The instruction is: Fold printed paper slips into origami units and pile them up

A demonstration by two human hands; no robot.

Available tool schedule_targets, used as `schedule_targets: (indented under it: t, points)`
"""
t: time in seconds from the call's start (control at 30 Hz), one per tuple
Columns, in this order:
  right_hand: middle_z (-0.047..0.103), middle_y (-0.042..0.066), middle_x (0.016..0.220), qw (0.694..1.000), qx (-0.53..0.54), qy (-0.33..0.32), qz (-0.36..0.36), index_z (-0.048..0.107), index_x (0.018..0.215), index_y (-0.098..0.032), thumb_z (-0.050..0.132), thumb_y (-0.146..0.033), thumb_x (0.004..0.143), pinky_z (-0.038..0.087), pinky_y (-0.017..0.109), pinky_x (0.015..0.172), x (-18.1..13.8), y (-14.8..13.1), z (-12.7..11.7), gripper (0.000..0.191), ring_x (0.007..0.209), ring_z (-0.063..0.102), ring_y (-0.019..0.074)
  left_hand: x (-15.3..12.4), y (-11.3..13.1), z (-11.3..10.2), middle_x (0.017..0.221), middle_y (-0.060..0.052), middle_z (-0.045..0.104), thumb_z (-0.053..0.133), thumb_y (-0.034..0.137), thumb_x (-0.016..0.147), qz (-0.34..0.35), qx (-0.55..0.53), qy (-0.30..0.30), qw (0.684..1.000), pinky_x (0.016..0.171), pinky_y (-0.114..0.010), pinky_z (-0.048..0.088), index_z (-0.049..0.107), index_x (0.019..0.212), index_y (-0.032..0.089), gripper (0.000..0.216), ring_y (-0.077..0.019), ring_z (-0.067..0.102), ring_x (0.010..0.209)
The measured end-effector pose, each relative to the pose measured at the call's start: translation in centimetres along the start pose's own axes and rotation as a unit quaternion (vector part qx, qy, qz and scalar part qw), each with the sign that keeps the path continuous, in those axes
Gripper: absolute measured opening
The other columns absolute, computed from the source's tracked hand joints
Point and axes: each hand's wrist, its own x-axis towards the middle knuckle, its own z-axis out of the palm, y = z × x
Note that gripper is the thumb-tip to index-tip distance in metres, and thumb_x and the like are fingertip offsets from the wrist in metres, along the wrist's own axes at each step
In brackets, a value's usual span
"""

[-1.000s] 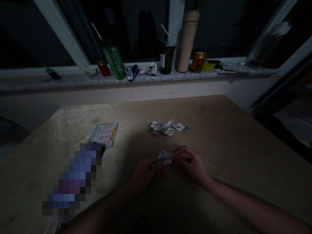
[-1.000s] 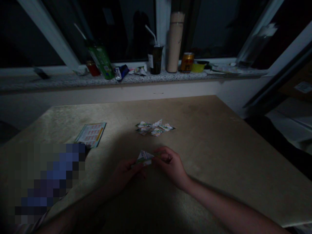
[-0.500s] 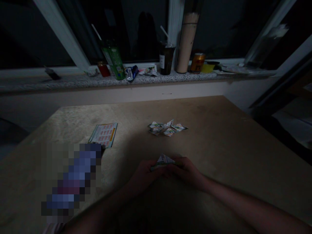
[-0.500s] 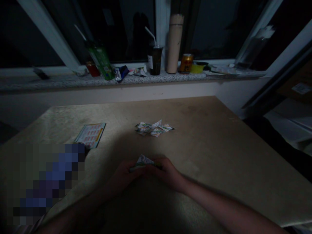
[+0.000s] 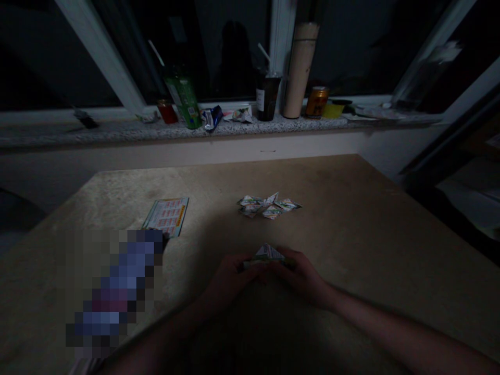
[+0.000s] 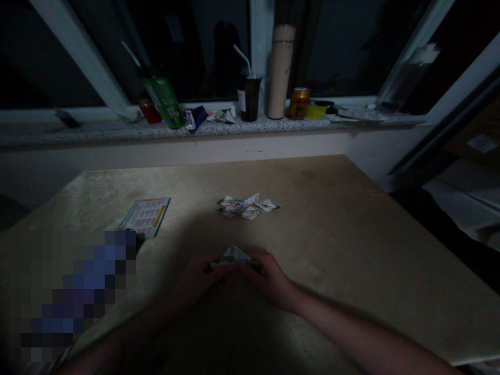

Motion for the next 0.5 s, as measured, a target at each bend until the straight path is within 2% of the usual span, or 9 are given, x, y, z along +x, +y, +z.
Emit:
schedule_targets:
  t: [0.2, 0.37, 0.5]
  points:
    - [0.056, 0.002, 0.071, 0.999, -0.03, 0.037, -0.001, 0.059, 0.076, -0.014, 0.052, -0.034, 0.083, 0.039, 0.023, 0.059, -0.11, -0.07, 0.19, 0.023, 0.065, 0.049, 0.0133, -0.07, -0.03, -0.14, 0.065, 0.001, 0.069, 0.052, 0.039, 0.082, 0.012, -0.02, -0.014, 1.0, 0.054, -0.018, 0.038, 0.07, 0.073, 0.014, 0.032, -0.0134, 0.058, 0.058]
    - [0.056, 0.0, 0.068, 1.0, -0.006, 0.004, 0.006, 0.06, 0.074, -0.014, 0.056, -0.035, 0.082, 0.038, 0.02, 0.057, -0.03, -0.3, 0.2, 0.022, 0.063, 0.049, 0.0117, -0.11, -0.09, -0.24, 0.064, 0.001, 0.068, 0.048, 0.041, 0.084, 0.03, 0.008, -0.022, 0.999, 0.059, -0.02, 0.04, 0.071, 0.07, 0.015, 0.038, -0.0151, 0.059, 0.061]
    - [0.055, -0.001, 0.068, 1.0, 0.026, 0.007, 0.009, 0.06, 0.076, -0.014, 0.054, -0.035, 0.083, 0.039, 0.02, 0.059, -0.07, -0.32, 0.05, 0.022, 0.064, 0.048, 0.0113, -0.16, 0.09, -0.15, 0.065, 0.001, 0.069, 0.047, 0.04, 0.084, 0.029, 0.011, 0.001, 1.0, 0.062, -0.019, 0.041, 0.071, 0.067, 0.016, 0.038, -0.0148, 0.06, 0.062]
